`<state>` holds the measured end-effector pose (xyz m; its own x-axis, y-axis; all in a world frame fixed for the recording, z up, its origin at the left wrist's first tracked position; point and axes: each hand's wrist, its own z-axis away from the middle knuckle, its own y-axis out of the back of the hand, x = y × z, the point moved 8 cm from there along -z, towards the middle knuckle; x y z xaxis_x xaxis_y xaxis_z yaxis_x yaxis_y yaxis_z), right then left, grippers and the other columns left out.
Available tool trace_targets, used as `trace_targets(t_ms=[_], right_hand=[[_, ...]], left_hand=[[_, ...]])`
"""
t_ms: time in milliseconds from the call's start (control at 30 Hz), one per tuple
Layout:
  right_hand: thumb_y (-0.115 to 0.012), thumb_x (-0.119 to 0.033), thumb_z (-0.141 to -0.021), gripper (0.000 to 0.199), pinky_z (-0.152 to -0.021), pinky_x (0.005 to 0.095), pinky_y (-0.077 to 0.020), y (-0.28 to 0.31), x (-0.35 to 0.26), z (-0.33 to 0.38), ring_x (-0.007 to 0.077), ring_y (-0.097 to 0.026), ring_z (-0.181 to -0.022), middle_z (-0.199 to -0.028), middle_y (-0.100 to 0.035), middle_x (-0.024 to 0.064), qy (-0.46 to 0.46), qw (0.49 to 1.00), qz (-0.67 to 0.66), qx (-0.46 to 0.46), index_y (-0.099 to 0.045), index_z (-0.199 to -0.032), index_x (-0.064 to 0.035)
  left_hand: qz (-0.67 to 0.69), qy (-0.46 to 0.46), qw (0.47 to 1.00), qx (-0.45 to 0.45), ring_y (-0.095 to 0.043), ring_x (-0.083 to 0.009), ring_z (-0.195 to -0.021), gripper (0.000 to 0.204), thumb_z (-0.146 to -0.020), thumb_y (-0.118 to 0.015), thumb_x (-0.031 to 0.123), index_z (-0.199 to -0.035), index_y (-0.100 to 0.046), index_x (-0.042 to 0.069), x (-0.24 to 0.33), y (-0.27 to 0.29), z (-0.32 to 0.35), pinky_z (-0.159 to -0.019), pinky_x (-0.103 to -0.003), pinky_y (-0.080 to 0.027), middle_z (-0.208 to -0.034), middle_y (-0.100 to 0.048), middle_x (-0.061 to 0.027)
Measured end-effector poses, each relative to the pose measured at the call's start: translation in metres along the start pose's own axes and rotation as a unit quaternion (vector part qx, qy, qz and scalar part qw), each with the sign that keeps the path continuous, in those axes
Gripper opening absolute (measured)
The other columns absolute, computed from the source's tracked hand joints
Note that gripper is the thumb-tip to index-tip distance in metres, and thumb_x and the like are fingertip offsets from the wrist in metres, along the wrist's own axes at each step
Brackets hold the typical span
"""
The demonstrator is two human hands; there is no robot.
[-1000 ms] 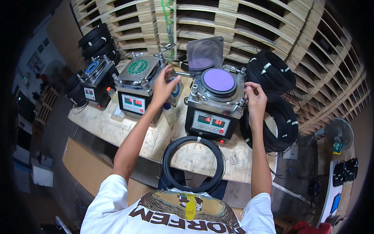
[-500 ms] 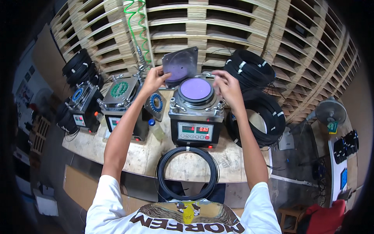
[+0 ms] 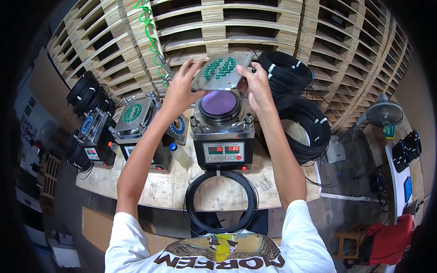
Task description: The user is seen operating and adjusting components on an industrial machine, including handling cables and using an air hose.
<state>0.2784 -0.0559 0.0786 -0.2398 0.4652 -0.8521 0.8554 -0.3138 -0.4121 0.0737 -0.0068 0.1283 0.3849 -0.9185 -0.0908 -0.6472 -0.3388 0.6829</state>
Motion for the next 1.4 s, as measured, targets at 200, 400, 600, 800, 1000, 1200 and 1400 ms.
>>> trace_targets(t_ms=[200,400,600,800,1000,1200,1400], right_hand=[[-0.073,-0.020,-0.093,0.048,-0.055,0.0214,-0.0478,0.020,0.028,-0.014,0.0089,-0.065,-0.068,-0.090,-0.072,0.0083,-0.035,0.996,0.041,-0.067,-0.049,-0.130,-0.0008],[-0.072,-0.025,-0.094,0.061,-0.052,0.0223,-0.0448,0.021,0.048,-0.018,0.0068,-0.057,-0.058,-0.081,-0.068,0.0031,-0.091,0.969,0.167,-0.155,-0.047,-0.143,-0.0001],[-0.072,-0.026,-0.095,0.054,-0.049,0.0227,-0.0419,0.047,0.076,-0.011,0.0068,-0.050,-0.054,-0.075,-0.058,-0.0006,-0.125,0.933,0.283,-0.184,-0.054,-0.137,0.0022],[-0.073,-0.022,-0.093,0.047,-0.045,0.0237,-0.0422,0.047,0.081,0.001,0.0069,-0.053,-0.050,-0.068,-0.060,0.0018,-0.131,0.922,0.309,-0.193,-0.061,-0.128,0.0048],[-0.076,-0.020,-0.090,0.041,-0.042,0.0232,-0.0434,0.055,0.086,-0.002,0.0070,-0.054,-0.049,-0.065,-0.062,0.0033,-0.133,0.918,0.331,-0.174,-0.066,-0.121,0.0060],[-0.076,-0.021,-0.090,0.040,-0.043,0.0239,-0.0429,0.065,0.089,-0.001,0.0069,-0.053,-0.050,-0.066,-0.061,0.0026,-0.149,0.913,0.336,-0.180,-0.067,-0.118,0.0074],[-0.075,-0.032,-0.091,0.042,-0.048,0.0218,-0.0352,0.058,0.097,0.011,0.0041,-0.047,-0.057,-0.069,-0.057,-0.0028,-0.167,0.891,0.380,-0.182,-0.070,-0.111,0.0051]], left_hand=[[0.496,0.333,0.793,-0.123,-0.063,-0.0180,-0.107,0.086,-0.087,-0.079,0.025,-0.155,-0.031,0.001,-0.081,-0.060,0.018,-0.099,-0.033,-0.048,-0.122,-0.067,-0.0168],[0.591,0.409,0.683,-0.134,-0.068,-0.0097,-0.089,0.062,-0.091,-0.075,0.016,-0.145,-0.049,0.001,-0.103,-0.107,0.063,-0.079,-0.024,-0.055,-0.101,-0.074,-0.0077],[0.611,0.425,0.656,-0.126,-0.071,-0.0143,-0.085,0.051,-0.091,-0.075,0.013,-0.137,-0.057,0.001,-0.089,-0.114,0.080,-0.081,-0.028,-0.059,-0.106,-0.073,-0.0101],[0.607,0.419,0.659,-0.147,-0.070,-0.0157,-0.081,0.063,-0.087,-0.078,0.013,-0.140,-0.050,-0.006,-0.094,-0.123,0.095,-0.075,-0.032,-0.060,-0.101,-0.073,-0.0125],[0.546,0.445,0.686,-0.182,-0.069,-0.0120,-0.080,0.058,-0.088,-0.079,0.015,-0.139,-0.056,0.000,-0.097,-0.132,0.098,-0.076,-0.027,-0.059,-0.097,-0.074,-0.0086],[0.544,0.427,0.694,-0.201,-0.066,-0.0092,-0.073,0.051,-0.086,-0.081,0.017,-0.129,-0.063,-0.002,-0.094,-0.140,0.098,-0.071,-0.025,-0.058,-0.090,-0.072,-0.0063],[0.517,0.453,0.701,-0.187,-0.064,-0.0095,-0.072,0.048,-0.085,-0.082,0.020,-0.121,-0.066,-0.007,-0.100,-0.143,0.117,-0.072,-0.026,-0.058,-0.091,-0.072,-0.0048]])
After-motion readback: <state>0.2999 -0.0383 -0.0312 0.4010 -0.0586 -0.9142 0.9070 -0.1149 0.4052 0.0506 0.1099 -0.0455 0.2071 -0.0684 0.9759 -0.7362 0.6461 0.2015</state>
